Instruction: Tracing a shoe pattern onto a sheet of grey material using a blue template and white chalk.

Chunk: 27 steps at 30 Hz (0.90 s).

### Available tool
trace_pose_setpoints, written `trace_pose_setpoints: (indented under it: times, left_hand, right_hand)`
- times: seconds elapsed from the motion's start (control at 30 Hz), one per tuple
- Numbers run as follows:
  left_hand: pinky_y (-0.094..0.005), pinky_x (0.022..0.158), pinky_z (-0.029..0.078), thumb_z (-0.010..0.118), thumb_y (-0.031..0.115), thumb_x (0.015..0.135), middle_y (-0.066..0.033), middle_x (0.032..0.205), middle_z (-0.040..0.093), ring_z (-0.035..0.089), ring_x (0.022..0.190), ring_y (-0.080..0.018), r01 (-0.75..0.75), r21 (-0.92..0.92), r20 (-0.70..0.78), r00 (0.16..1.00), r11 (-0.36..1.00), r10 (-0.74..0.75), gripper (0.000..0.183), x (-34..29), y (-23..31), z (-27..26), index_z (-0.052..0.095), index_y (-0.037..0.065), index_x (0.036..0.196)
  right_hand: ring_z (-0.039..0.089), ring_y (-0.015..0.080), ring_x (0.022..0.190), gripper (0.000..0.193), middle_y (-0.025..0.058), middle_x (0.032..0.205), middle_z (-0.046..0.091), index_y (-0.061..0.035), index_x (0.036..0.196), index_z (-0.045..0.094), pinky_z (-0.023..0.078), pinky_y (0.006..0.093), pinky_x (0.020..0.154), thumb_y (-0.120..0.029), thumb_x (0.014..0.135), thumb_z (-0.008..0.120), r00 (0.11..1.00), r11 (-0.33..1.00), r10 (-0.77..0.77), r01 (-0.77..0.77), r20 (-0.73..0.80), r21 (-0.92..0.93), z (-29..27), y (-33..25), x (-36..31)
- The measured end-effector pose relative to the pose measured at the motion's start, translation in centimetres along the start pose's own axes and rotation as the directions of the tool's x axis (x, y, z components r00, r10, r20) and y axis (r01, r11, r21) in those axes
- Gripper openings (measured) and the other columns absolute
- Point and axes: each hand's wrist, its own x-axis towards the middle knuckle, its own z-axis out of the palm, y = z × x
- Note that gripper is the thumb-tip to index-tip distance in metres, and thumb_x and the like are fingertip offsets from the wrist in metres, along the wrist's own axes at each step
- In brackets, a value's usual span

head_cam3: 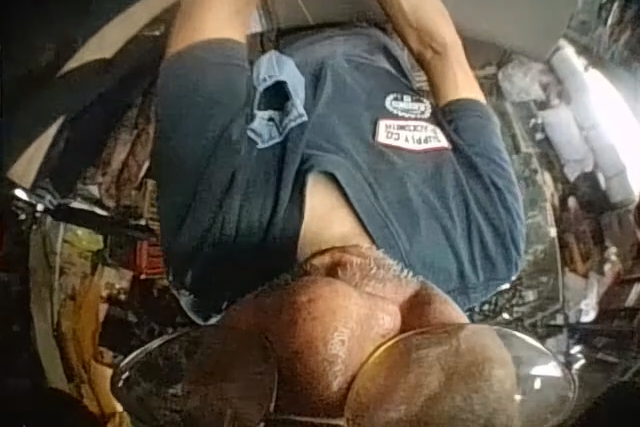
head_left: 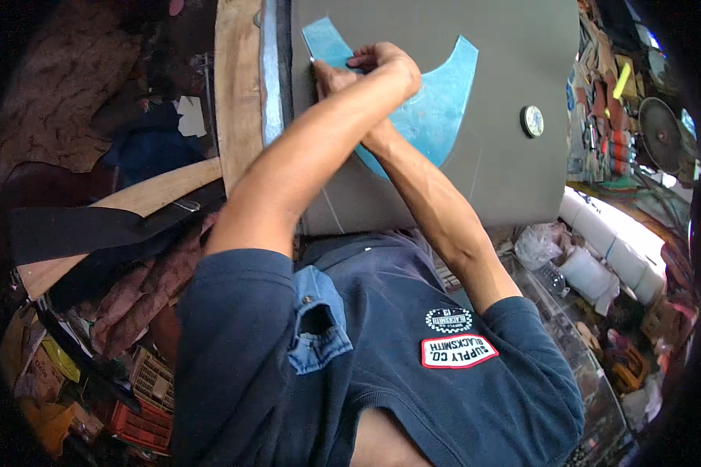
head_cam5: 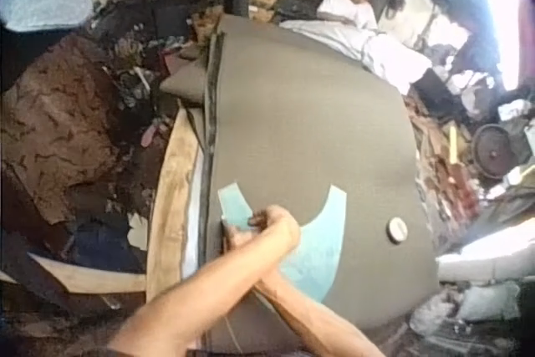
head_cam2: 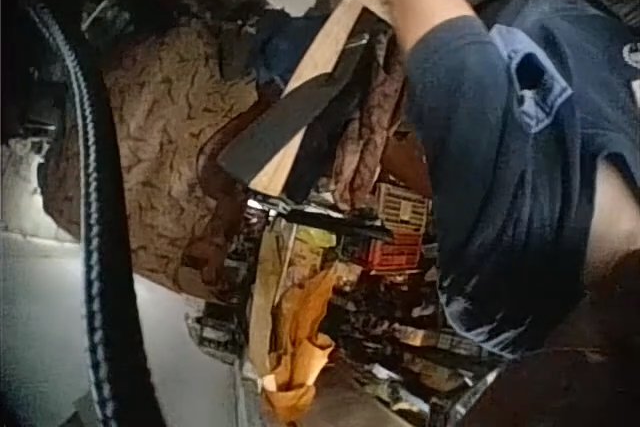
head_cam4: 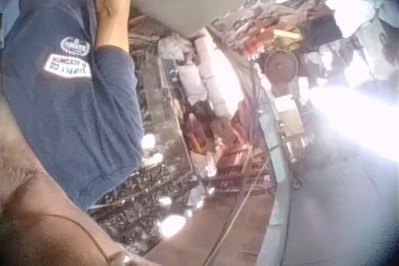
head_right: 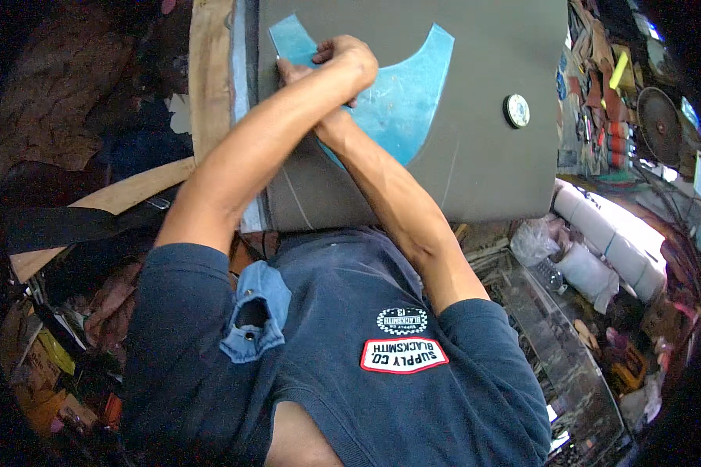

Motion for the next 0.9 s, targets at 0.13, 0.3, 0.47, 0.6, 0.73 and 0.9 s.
trace_pose_setpoints:
  times: [0.13, 0.3, 0.47, 0.6, 0.73, 0.9]
  left_hand:
    - [-0.0442, 0.088, 0.053, 0.084, 0.055, 0.064, -0.0148, 0.103, 0.073, 0.070, 0.096, -0.0323, 0.023, -0.134, -0.063, 0.997, 0.991, -0.031, 0.067, -0.1, -0.6, 1.4, 0.073, 0.006, 0.109]
    - [-0.0434, 0.091, 0.053, 0.085, 0.059, 0.060, -0.0108, 0.109, 0.072, 0.070, 0.100, -0.0308, -0.008, -0.250, -0.196, 0.980, 0.968, -0.043, 0.074, -1.0, -0.3, 1.5, 0.072, 0.006, 0.112]
    - [-0.0382, 0.082, 0.056, 0.086, 0.058, 0.058, -0.0083, 0.108, 0.073, 0.070, 0.101, -0.0263, -0.006, -0.358, -0.308, 0.945, 0.934, -0.112, 0.069, -0.7, -0.4, 4.0, 0.075, 0.006, 0.101]
    - [-0.0395, 0.080, 0.057, 0.085, 0.057, 0.059, -0.0124, 0.104, 0.072, 0.070, 0.099, -0.0297, -0.091, -0.383, -0.409, 0.909, 0.919, -0.081, 0.067, -2.7, -0.8, 3.9, 0.075, 0.004, 0.098]
    - [-0.0414, 0.080, 0.056, 0.084, 0.057, 0.061, -0.0175, 0.099, 0.072, 0.069, 0.096, -0.0315, -0.058, -0.421, -0.435, 0.889, 0.905, -0.145, 0.066, -3.6, -0.6, 4.4, 0.074, 0.000, 0.093]
    - [-0.0440, 0.088, 0.053, 0.083, 0.045, 0.069, -0.0229, 0.120, 0.064, 0.064, 0.109, -0.0365, -0.024, -0.601, -0.434, 0.849, 0.799, -0.302, 0.063, -5.2, 0.6, 6.0, 0.069, 0.001, 0.112]
  right_hand:
    - [0.064, 0.0378, 0.071, 0.048, 0.0150, 0.083, 0.067, -0.0111, 0.133, 0.052, 0.051, 0.0480, 0.061, -0.015, 0.086, 0.061, 0.942, 0.842, 0.154, 0.033, 0.297, -0.539, -2.1, -0.3, -7.4]
    - [0.065, 0.0363, 0.070, 0.042, 0.0143, 0.082, 0.065, -0.0142, 0.126, 0.059, 0.052, 0.0479, 0.060, -0.014, 0.085, 0.061, 0.947, 0.839, 0.191, -0.022, 0.256, -0.543, -7.5, -3.4, -16.7]
    - [0.066, 0.0356, 0.077, 0.033, 0.0139, 0.087, 0.068, -0.0111, 0.116, 0.066, 0.054, 0.0451, 0.072, -0.014, 0.084, 0.059, 0.933, 0.860, 0.238, -0.073, 0.271, -0.505, -12.8, -2.0, -19.1]
    - [0.067, 0.0373, 0.078, 0.025, 0.0187, 0.083, 0.069, -0.0079, 0.100, 0.073, 0.055, 0.0451, 0.075, -0.013, 0.083, 0.056, 0.929, 0.858, 0.309, -0.180, 0.203, -0.481, -18.0, 0.0, -17.0]
    - [0.068, 0.0404, 0.080, 0.023, 0.0227, 0.083, 0.069, -0.0054, 0.094, 0.073, 0.054, 0.0482, 0.078, -0.015, 0.083, 0.055, 0.927, 0.815, 0.346, -0.222, 0.142, -0.535, -21.2, 1.9, -13.4]
    - [0.065, 0.0300, 0.073, 0.020, 0.0163, 0.079, 0.066, -0.0038, 0.102, 0.067, 0.052, 0.0393, 0.070, -0.014, 0.088, 0.057, 0.958, 0.891, 0.238, -0.281, -0.161, -0.356, -23.3, 3.7, -12.3]
